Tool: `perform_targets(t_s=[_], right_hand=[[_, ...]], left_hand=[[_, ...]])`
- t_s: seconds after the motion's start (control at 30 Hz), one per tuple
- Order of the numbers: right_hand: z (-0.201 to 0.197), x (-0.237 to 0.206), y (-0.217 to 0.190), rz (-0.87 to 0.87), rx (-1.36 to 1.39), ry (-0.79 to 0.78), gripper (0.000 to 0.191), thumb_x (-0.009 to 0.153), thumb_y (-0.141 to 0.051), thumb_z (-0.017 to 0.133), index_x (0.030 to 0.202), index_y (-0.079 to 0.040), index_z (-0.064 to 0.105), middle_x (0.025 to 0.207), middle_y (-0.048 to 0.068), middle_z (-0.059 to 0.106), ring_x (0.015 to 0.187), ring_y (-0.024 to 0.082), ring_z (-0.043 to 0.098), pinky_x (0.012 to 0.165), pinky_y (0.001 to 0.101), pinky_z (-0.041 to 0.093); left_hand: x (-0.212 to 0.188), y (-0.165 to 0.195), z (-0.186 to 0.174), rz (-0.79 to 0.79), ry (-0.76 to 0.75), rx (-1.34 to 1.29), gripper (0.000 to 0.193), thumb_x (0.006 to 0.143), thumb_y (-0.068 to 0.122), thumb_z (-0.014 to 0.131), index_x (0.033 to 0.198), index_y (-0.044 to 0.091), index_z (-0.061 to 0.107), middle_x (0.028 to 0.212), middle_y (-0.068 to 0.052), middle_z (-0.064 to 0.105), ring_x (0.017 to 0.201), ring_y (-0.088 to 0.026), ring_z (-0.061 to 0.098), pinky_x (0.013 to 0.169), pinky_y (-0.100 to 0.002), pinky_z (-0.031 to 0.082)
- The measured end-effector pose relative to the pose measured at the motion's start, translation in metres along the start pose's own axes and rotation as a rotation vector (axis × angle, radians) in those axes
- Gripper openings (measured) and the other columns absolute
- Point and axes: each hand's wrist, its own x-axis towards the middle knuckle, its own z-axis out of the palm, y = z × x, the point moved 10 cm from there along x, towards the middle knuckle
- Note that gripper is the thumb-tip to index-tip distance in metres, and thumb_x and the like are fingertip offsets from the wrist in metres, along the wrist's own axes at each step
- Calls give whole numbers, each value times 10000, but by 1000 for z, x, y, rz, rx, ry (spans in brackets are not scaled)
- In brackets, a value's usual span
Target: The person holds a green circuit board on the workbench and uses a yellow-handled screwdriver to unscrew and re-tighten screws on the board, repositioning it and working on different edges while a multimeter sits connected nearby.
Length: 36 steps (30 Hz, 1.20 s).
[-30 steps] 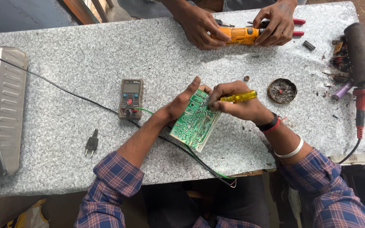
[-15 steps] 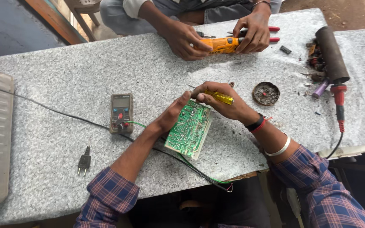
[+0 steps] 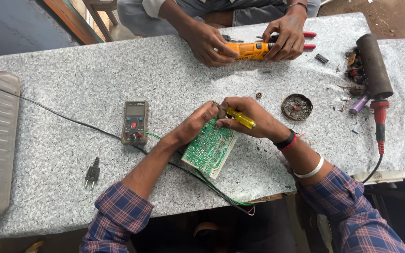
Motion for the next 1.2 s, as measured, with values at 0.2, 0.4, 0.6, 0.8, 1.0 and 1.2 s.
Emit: perform_targets(t_s=[0.2,0.4,0.6,0.8,1.0,1.2], right_hand=[[-16,0,23,140,170,96,167,944,-157,758,959,-60,623,828,-31,616,715,35,543,608,220,451],[-41,1,38,235,197,183,132,944,-128,741,945,-62,626,787,-45,608,688,25,544,587,203,446],[-45,-2,35,270,130,184,118,1004,-155,701,972,-61,638,811,-46,609,714,34,553,630,206,460],[-27,4,36,265,251,137,143,1025,-183,700,994,-73,614,823,-44,593,718,39,558,619,216,482],[-23,2,38,224,284,119,164,987,-126,742,983,-74,586,847,-17,611,733,48,566,624,222,480],[-26,1,43,133,389,81,111,924,-37,692,953,-75,591,884,-17,614,805,62,564,723,228,473]], left_hand=[[-3,2,11,-52,-102,-91,707,945,453,712,1427,-9,480,1227,-100,577,1154,-176,548,1003,-331,479],[-8,2,3,-181,-96,8,809,860,290,750,1504,83,306,1144,-126,636,1058,-177,654,926,-362,555],[-10,19,-5,-36,-158,-54,707,952,257,693,1528,-1,375,1018,-110,707,914,-160,690,816,-352,581],[-18,28,-9,39,-132,104,583,881,123,650,1436,-5,528,945,-74,733,833,-117,696,779,-301,571],[-19,38,-13,77,-77,161,540,887,110,674,1406,-13,588,903,-49,719,790,-96,663,748,-279,554],[-22,38,-31,29,0,37,409,871,126,653,1264,15,633,824,-6,732,615,-57,576,524,-240,453]])
